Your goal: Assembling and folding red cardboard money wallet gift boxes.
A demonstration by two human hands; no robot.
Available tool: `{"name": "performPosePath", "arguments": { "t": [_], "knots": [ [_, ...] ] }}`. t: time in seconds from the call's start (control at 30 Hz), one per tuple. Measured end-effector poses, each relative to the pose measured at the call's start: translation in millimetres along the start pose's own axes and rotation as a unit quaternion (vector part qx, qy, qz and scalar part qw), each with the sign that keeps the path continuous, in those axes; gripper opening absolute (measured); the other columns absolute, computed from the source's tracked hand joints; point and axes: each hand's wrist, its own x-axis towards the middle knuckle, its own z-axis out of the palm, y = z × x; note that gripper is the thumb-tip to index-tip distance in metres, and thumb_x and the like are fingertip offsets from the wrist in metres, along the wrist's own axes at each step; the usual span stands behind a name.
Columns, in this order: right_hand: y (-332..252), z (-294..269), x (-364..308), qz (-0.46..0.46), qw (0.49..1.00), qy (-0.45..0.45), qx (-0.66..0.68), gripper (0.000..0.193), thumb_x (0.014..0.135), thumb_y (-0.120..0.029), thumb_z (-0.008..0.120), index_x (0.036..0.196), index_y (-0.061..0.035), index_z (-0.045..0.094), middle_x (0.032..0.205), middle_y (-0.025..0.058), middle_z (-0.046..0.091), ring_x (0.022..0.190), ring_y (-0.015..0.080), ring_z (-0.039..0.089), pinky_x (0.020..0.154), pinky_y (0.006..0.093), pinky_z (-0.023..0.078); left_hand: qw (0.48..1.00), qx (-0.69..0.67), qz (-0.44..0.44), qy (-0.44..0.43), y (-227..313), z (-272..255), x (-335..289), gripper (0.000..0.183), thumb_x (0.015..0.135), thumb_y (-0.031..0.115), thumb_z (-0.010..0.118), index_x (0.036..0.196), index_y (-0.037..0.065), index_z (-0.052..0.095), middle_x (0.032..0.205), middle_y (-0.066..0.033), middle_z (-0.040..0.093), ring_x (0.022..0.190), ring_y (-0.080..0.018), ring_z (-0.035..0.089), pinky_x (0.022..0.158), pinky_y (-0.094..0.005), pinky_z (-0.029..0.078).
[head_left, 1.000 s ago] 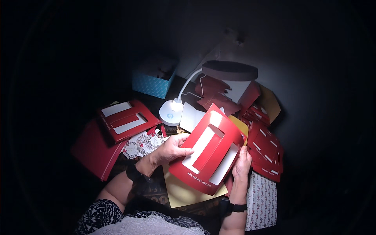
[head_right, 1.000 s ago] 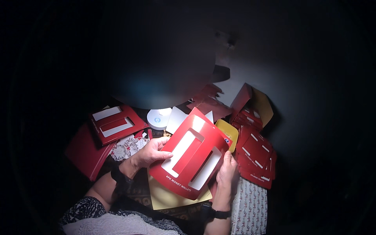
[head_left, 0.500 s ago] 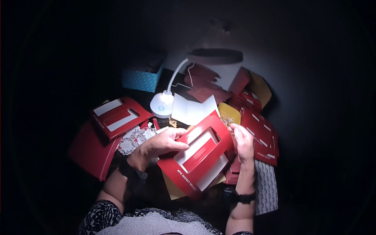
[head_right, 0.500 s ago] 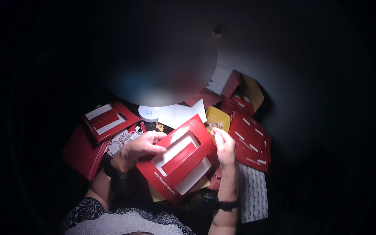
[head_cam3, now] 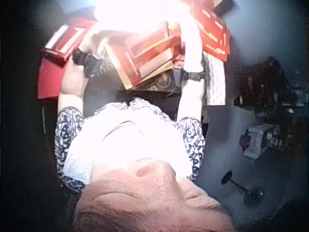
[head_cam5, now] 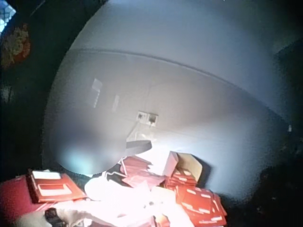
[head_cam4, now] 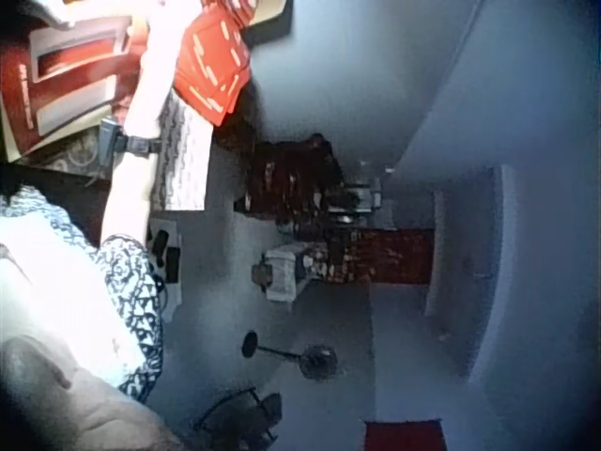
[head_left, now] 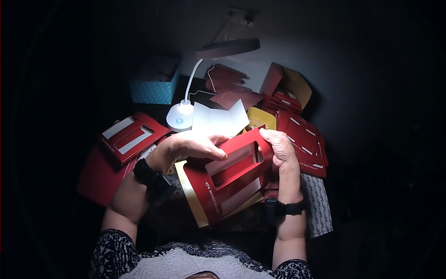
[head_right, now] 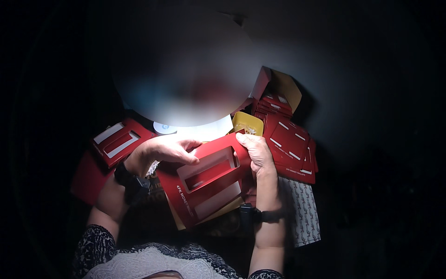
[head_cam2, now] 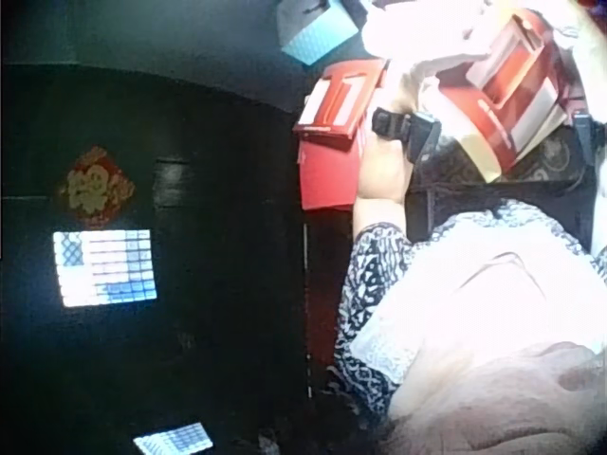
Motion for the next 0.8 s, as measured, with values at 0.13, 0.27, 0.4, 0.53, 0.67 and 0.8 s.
{"name": "performPosePath", "arguments": {
  "t": [0.13,0.27,0.4,0.53,0.67,0.8],
  "knots": [
    [-5.0,-9.3,1.1,-0.048,0.998,0.009,0.048,0.019,0.092,-0.015,0.063,0.097,0.0022,0.069,0.086,0.0055,0.07,0.067,0.0114,0.064,0.063,0.024,0.052,0.966,0.206,-0.075,0.139,12.0,-16.1,-11.9,0.052,0.086,0.031,0.071,0.125,0.001,0.056,0.114,-0.0085,0.063,0.106,-0.0145,0.056,0.095,-0.0304,0.043],
    [-8.9,-6.2,2.1,-0.16,0.978,0.063,0.116,0.018,0.095,-0.016,0.06,0.094,-0.0006,0.069,0.091,0.0041,0.07,0.079,0.0086,0.063,0.075,0.0226,0.049,0.844,0.237,0.198,0.439,16.0,-17.6,-32.5,0.02,0.093,0.017,0.062,0.101,-0.001,0.061,0.092,-0.0052,0.061,0.083,-0.0088,0.057,0.075,-0.0255,0.047],
    [15.6,-1.1,5.9,-0.222,0.96,0.115,0.122,0.017,0.094,-0.017,0.063,0.096,-0.0009,0.069,0.093,0.0023,0.069,0.085,0.0077,0.061,0.082,0.0219,0.046,0.757,0.178,0.243,0.58,-15.8,-14.4,-37.8,0.014,0.097,0.011,0.056,0.089,0.0,0.061,0.074,0.0015,0.059,0.074,-0.0059,0.055,0.068,-0.021,0.045],
    [41.9,5.6,9.8,-0.243,0.958,0.105,0.108,0.019,0.094,-0.016,0.063,0.102,0.0003,0.069,0.098,0.0033,0.068,0.091,0.0097,0.06,0.088,0.0242,0.046,0.792,0.166,0.205,0.551,-51.7,-10.6,-36.9,0.015,0.097,0.011,0.057,0.094,-0.002,0.061,0.084,-0.0035,0.065,0.078,-0.0064,0.058,0.074,-0.0197,0.046],
    [61.1,-2.7,9.9,-0.267,0.952,0.095,0.115,0.019,0.095,-0.014,0.059,0.105,0.0002,0.067,0.102,0.0069,0.069,0.093,0.0133,0.064,0.088,0.028,0.05,0.784,0.016,0.246,0.57,-54.2,-2.2,-28.0,0.021,0.094,0.006,0.059,0.111,-0.003,0.051,0.094,-0.0099,0.066,0.085,-0.0108,0.063,0.081,-0.025,0.051],
    [49.8,8.5,-7.3,-0.174,0.98,-0.012,0.097,0.034,0.096,-0.027,0.052,0.103,0.0041,0.064,0.09,0.0141,0.07,0.077,0.0212,0.068,0.075,0.0336,0.056,0.8,-0.135,0.242,0.532,-68.9,-1.4,-36.4,0.015,0.092,0.004,0.061,0.104,-0.002,0.054,0.094,-0.0102,0.066,0.083,-0.0124,0.064,0.079,-0.0263,0.053]
  ]
}}
